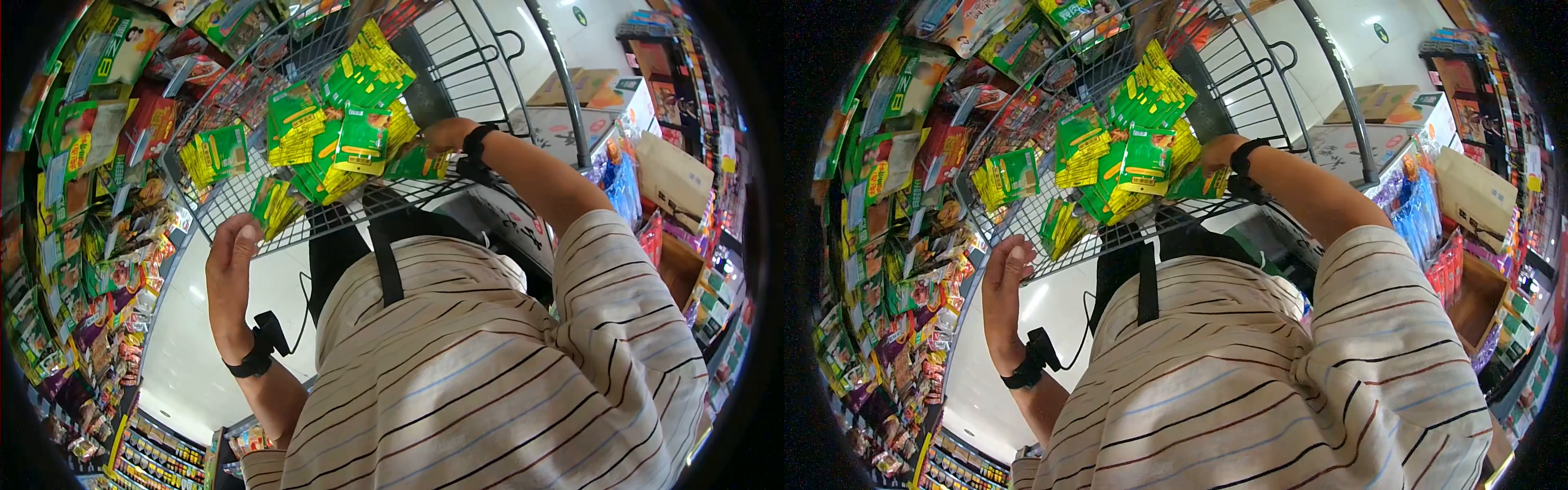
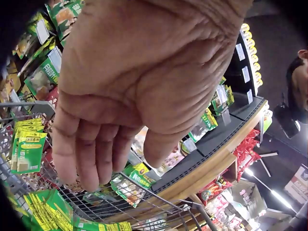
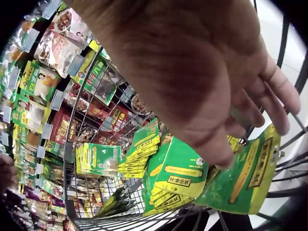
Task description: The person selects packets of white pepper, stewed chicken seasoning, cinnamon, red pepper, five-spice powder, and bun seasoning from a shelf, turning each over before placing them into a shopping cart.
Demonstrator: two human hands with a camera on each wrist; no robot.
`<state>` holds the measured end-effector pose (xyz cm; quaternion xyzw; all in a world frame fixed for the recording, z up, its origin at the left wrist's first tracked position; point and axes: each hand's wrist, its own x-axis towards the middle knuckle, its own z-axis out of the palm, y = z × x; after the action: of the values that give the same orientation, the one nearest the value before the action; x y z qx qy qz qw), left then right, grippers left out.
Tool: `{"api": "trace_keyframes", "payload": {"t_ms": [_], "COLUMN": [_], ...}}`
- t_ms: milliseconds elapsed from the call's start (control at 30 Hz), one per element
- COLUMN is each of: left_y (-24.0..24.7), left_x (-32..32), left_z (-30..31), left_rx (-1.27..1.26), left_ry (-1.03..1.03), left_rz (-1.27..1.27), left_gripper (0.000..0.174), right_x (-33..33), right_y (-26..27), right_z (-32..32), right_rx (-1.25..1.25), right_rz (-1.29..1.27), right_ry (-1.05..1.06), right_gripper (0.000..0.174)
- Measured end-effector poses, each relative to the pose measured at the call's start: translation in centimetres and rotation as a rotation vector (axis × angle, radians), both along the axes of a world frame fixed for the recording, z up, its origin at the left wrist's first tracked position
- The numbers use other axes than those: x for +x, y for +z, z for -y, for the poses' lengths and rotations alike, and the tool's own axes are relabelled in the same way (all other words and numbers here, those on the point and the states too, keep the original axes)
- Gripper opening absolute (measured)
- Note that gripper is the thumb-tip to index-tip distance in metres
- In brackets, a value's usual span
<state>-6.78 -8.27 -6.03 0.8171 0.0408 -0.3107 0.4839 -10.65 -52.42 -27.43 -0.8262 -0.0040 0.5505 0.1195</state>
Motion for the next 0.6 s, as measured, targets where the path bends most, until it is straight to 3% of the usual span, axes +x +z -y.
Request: {"api": "trace_keyframes", "payload": {"t_ms": [67, 167, 267, 367, 467, 600], "left_y": [0.1, 0.2, 0.1, 0.3, 0.3, 0.3], "left_x": [0.4, 0.8, 0.9, 0.6, 0.2, -0.3], "left_z": [0.0, -0.1, -0.3, -0.2, -0.1, 0.3], "left_rx": [-0.009, -0.035, -0.045, -0.046, -0.039, -0.051], "left_ry": [-0.011, -0.015, -0.017, -0.018, -0.034, -0.058], "left_rz": [0.0, 0.003, -0.002, -0.008, -0.007, -0.002], "left_gripper": [0.04, 0.039, 0.04, 0.041, 0.042, 0.041], "right_x": [1.0, -0.2, -1.9, -1.5, -1.5, -0.8], "right_y": [6.2, 3.4, 2.9, 0.5, -0.4, -0.2], "right_z": [-1.7, -0.5, -0.2, 0.4, 0.4, -0.3], "right_rx": [-0.1, -0.08, 0.168, 0.268, 0.425, 0.341], "right_rz": [-0.118, -0.221, -0.156, -0.087, 0.079, 0.284], "right_ry": [-0.144, -0.239, -0.584, -0.288, -0.359, -0.198], "right_gripper": [0.037, 0.034, 0.034, 0.03, 0.027, 0.022]}}
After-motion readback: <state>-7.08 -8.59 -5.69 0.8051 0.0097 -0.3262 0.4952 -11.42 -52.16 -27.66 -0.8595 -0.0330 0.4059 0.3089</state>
